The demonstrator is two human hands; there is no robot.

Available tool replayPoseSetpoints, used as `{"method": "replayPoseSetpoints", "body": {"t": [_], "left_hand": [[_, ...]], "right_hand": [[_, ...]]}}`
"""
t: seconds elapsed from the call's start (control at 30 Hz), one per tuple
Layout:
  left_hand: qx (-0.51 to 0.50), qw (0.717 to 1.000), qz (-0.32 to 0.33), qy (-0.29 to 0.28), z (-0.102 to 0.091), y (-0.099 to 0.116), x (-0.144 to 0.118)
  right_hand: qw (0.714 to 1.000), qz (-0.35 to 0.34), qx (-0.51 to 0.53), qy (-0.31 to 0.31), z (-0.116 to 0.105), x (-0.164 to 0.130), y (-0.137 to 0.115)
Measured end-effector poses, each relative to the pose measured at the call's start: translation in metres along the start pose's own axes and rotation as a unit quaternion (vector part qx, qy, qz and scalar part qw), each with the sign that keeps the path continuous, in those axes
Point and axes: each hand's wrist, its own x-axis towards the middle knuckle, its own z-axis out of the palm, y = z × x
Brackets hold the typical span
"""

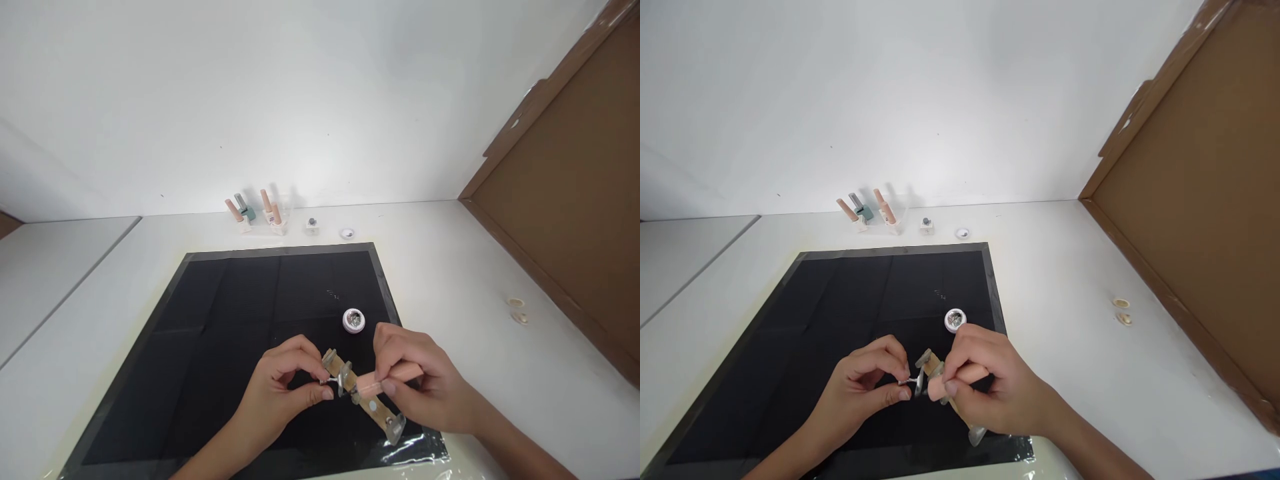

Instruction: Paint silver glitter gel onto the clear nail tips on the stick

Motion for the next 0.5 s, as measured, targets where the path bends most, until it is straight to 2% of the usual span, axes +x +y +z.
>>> {"method": "replayPoseSetpoints", "body": {"t": [0.13, 0.33, 0.5], "left_hand": [[0.001, 1.000, 0.006, -0.006, 0.0002, -0.0003, 0.0001], [-0.005, 1.000, 0.019, -0.014, 0.0002, -0.0034, -0.0018], [-0.015, 1.000, 0.009, -0.009, 0.0003, -0.0027, -0.0023]], "right_hand": [[1.000, 0.013, -0.022, -0.015, 0.0012, 0.0018, -0.0027], [0.996, 0.040, -0.074, 0.034, -0.0003, -0.0005, 0.0003], [0.998, 0.023, -0.044, 0.032, -0.0005, -0.0006, 0.0010]]}}
